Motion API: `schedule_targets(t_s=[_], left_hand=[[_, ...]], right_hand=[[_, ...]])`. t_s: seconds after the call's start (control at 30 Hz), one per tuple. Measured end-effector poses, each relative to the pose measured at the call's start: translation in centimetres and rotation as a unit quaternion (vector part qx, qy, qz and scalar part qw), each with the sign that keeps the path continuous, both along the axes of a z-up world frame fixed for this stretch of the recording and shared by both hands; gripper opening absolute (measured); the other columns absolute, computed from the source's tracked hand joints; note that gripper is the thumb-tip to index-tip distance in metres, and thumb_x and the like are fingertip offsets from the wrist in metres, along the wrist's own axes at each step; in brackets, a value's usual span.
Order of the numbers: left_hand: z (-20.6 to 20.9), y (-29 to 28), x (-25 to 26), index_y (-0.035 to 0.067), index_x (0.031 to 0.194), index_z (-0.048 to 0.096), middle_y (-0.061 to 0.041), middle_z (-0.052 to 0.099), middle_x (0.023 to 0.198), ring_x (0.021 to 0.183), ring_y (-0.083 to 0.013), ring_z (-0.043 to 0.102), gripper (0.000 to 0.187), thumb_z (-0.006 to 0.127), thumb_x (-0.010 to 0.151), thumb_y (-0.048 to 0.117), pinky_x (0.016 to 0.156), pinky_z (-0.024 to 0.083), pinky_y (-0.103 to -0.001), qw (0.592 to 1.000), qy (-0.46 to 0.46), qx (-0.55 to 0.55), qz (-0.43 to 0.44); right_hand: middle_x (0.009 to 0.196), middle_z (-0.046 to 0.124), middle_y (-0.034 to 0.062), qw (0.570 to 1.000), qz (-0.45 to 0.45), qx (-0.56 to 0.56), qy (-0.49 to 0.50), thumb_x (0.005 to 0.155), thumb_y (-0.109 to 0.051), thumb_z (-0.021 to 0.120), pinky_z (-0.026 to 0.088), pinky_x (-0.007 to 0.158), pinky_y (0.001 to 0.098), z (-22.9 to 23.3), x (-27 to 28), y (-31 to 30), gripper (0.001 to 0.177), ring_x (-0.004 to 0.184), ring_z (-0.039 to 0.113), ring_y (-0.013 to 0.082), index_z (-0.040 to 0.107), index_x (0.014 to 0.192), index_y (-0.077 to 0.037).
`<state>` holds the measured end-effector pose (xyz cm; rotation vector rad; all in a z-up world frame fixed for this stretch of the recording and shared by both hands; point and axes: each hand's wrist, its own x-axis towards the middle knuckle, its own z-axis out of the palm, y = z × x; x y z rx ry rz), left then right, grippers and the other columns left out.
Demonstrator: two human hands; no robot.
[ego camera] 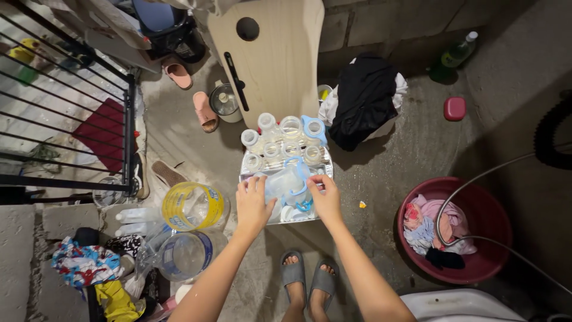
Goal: The person assembles baby bottles by taking nipples, collars, and caps from a tray, fitting the components together by hand, and placing them onto bottles arranged on a drying rack.
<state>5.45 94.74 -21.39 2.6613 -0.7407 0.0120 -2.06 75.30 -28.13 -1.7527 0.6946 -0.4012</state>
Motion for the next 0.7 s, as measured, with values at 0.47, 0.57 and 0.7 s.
schedule_targets(t_s=[0.47, 0.57, 0.7], left_hand=[[-4.8, 7.1, 0.0, 0.001, 0.129, 0.051, -0.015, 0.059, 0.119, 0.106, -0.0296, 0.057, 0.071, 0.088, 0.071, 0.018, 0.093, 0.048, -0.041, 0.929, 0.127, -0.288, 0.195], [-5.1, 8.2, 0.3, 0.003, 0.128, 0.049, -0.013, 0.058, 0.12, 0.108, -0.0273, 0.059, 0.07, 0.089, 0.072, 0.015, 0.093, 0.049, -0.04, 0.907, 0.155, -0.328, 0.213], [-5.7, 9.4, 0.8, 0.009, 0.142, 0.037, -0.008, 0.057, 0.13, 0.119, -0.0218, 0.059, 0.083, 0.086, 0.074, 0.011, 0.097, 0.048, -0.035, 0.813, 0.217, -0.498, 0.21]], right_hand=[[0.102, 0.07, 0.0175, 0.984, -0.023, -0.111, 0.139, 0.093, -0.024, 0.07, 0.052, 0.085, 0.0407, -6.1, -3.2, -4.2, 0.028, 0.095, 0.068, 0.031, 0.069, 0.11, -0.001], [0.104, 0.071, 0.0182, 0.974, -0.006, -0.125, 0.19, 0.094, -0.023, 0.066, 0.053, 0.088, 0.0447, -11.5, -4.4, -4.5, 0.025, 0.098, 0.068, 0.0348, 0.07, 0.109, -0.003], [0.106, 0.071, 0.0175, 0.976, 0.001, -0.122, 0.178, 0.093, -0.019, 0.063, 0.053, 0.088, 0.0441, -14.3, -4.8, -4.2, 0.023, 0.1, 0.068, 0.0351, 0.072, 0.109, -0.006]])
